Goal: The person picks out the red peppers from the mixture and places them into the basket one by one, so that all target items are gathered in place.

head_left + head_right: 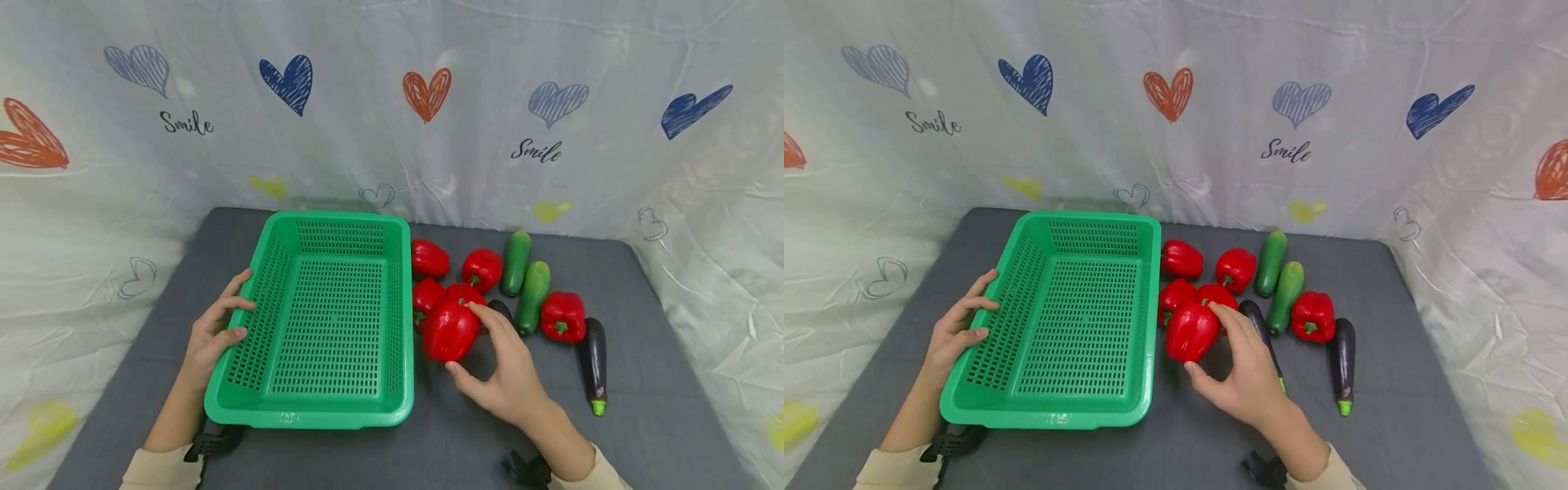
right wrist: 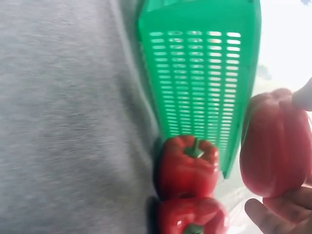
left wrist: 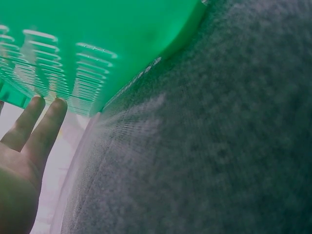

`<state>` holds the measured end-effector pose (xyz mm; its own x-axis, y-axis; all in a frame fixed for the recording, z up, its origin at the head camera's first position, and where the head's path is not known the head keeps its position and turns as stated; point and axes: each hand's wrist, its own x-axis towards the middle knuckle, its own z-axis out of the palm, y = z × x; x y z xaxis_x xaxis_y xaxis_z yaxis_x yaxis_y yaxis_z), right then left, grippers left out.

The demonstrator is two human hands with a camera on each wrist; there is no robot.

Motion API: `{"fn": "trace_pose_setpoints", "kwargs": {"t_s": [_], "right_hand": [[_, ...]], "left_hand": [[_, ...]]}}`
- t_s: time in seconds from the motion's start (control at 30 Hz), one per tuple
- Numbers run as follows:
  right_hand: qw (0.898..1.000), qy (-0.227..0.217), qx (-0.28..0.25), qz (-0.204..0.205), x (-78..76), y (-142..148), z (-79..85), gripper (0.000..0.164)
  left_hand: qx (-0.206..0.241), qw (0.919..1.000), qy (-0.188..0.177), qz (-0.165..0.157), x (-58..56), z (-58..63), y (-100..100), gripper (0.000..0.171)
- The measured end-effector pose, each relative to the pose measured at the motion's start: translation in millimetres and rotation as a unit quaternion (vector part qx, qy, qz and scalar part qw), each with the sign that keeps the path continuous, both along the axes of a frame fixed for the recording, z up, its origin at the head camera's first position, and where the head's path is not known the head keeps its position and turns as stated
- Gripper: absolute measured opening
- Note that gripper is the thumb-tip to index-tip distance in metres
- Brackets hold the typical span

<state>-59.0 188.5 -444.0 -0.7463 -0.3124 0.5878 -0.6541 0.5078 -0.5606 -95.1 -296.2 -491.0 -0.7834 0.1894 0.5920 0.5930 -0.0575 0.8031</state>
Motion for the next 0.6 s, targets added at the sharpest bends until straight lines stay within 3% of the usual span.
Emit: {"fn": "trace_pose_setpoints", "kwargs": {"t_s": [0.37,0.6], "right_hand": [[1.000,-0.008,0.003,0.022,-12.9,-13.4,20.2,0.090],[0.999,-0.002,0.001,0.039,-16.0,-19.7,23.9,0.083]], "left_hand": [[-0.007,1.0000,-0.001,0.006,0.8,-0.2,-0.8,0.043],[-0.011,0.9999,-0.004,0.004,0.9,1.7,0.5,0.044]]}}
